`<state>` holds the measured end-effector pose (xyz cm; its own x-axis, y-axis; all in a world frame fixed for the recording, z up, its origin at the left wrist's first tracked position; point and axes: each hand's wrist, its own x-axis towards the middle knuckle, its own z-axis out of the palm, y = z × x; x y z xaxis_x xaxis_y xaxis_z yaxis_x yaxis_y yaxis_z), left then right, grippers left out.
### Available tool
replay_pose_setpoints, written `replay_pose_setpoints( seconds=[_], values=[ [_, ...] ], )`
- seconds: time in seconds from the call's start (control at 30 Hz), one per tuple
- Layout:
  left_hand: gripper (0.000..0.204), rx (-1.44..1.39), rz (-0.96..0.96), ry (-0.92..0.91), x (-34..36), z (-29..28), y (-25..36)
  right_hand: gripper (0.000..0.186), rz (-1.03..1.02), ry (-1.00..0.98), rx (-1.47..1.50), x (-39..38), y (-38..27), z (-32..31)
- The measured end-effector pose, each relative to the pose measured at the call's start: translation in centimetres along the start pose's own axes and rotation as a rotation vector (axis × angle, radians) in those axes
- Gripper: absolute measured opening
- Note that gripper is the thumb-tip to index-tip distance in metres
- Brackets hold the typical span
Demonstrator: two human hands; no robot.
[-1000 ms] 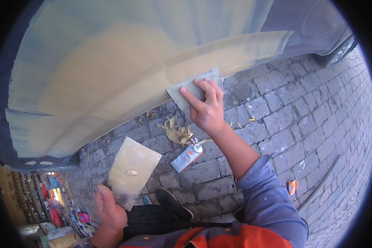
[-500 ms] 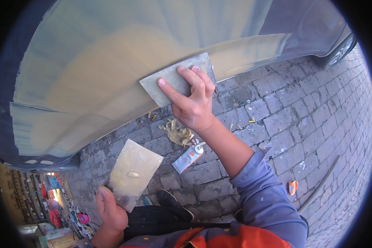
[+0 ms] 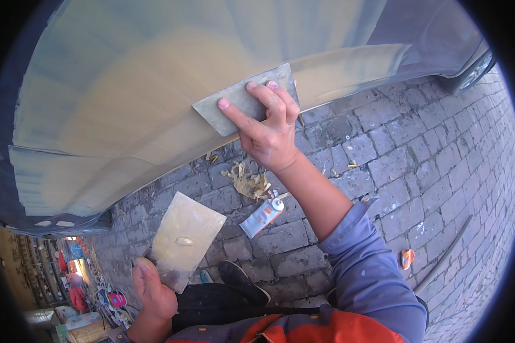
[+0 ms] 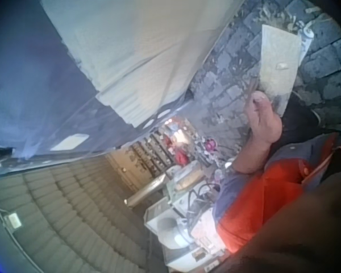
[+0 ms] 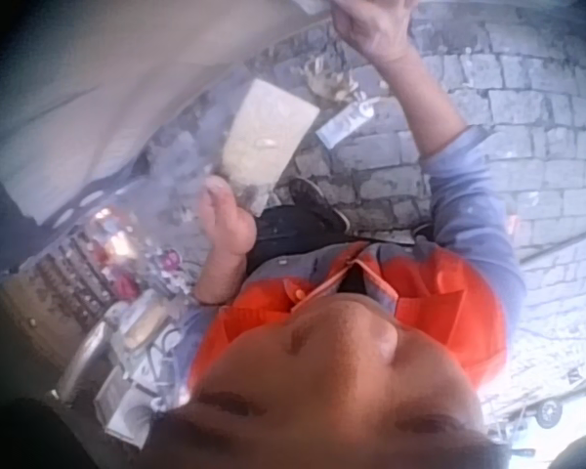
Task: The person applies body filler to a car's side panel using a putty knife and then smooths the surface with a sanding block. The person repeatedly spreads and sands the filler across the panel area.
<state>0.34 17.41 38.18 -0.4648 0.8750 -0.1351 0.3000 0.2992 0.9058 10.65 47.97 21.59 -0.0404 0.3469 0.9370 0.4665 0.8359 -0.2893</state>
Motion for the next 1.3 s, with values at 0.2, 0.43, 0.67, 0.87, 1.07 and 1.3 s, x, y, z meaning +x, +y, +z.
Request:
replay_pose_setpoints(
  seconds=[0.2, 0.43, 0.67, 0.87, 1.07, 1.3],
  values=[
    [0.068, -0.024, -0.009, -0.01, 0.2, 0.2, 0.0, 0.058, 0.007, -0.021, -0.014, -1.2, 0.5, 0.2],
    [0.066, -0.016, 0.009, 0.02, -0.1, 0.1, -0.5, 0.063, 0.075, -0.152, 0.0, -2.0, 0.0, -0.9],
    [0.065, -0.007, -0.018, 0.026, 0.4, 0.4, 0.3, 0.065, 0.122, -0.259, -0.006, -4.8, 0.2, -2.1],
    [0.066, -0.012, 0.001, 0.006, 0.4, 0.5, 0.3, 0.065, 0.135, -0.281, -0.014, -6.6, 0.5, -2.5],
    [0.065, 0.02, 0.043, 0.002, -0.3, -0.1, 0.3, 0.065, 0.187, -0.322, -0.033, -7.3, -0.8, -3.7],
    [0.044, -0.028, 0.141, -0.077, -0.7, -0.9, 0.2, 0.063, 0.074, -0.117, 0.08, -1.7, -4.4, -1.2]
  ],
)
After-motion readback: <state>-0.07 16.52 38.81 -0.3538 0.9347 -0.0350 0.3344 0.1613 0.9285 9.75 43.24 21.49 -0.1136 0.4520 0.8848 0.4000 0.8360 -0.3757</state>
